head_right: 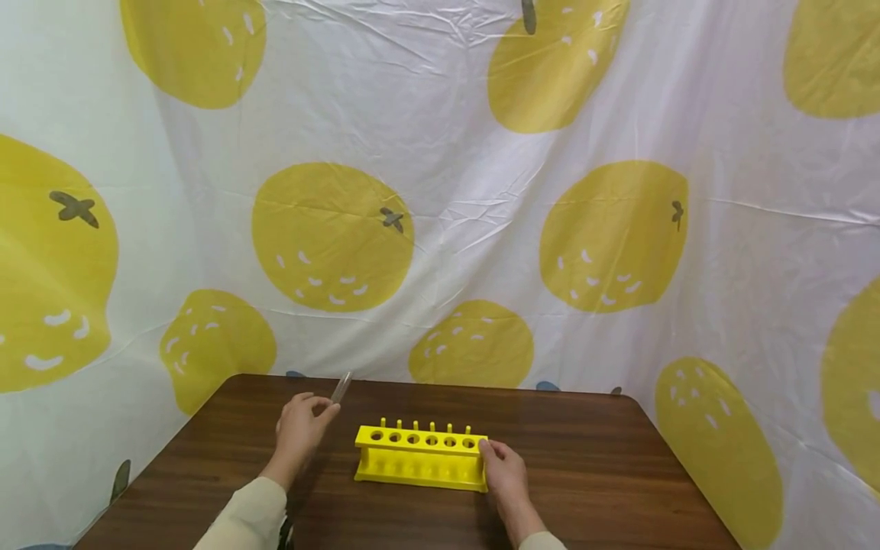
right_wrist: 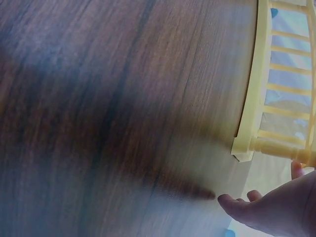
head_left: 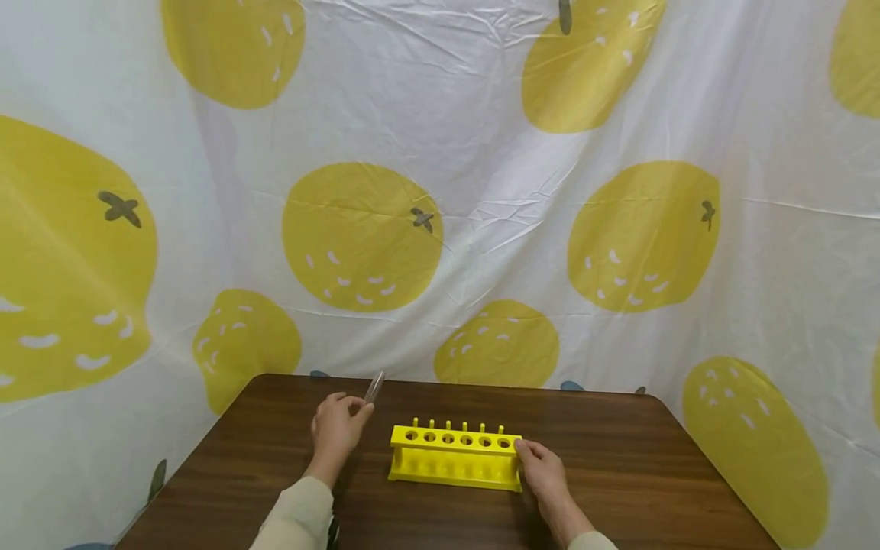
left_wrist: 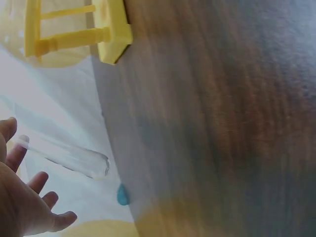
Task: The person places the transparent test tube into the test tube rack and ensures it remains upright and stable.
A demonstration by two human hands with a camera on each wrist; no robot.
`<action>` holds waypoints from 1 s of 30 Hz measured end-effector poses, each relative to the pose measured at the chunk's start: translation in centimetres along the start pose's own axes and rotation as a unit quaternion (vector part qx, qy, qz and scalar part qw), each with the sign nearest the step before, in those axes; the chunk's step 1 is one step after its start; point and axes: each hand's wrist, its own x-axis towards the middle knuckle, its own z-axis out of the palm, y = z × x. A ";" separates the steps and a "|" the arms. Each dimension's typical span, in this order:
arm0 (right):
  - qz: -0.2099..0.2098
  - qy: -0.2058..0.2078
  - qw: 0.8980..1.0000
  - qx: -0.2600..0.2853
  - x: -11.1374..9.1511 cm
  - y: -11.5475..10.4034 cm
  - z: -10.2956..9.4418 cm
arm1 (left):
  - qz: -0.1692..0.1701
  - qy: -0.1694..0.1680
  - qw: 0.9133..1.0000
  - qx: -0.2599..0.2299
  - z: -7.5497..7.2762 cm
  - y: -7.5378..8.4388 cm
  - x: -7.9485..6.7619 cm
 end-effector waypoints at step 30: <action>0.008 -0.012 1.000 -0.010 0.1 -0.1 -0.1 | 0.072 0.038 0.987 -0.137 -1.2 5.8 1.6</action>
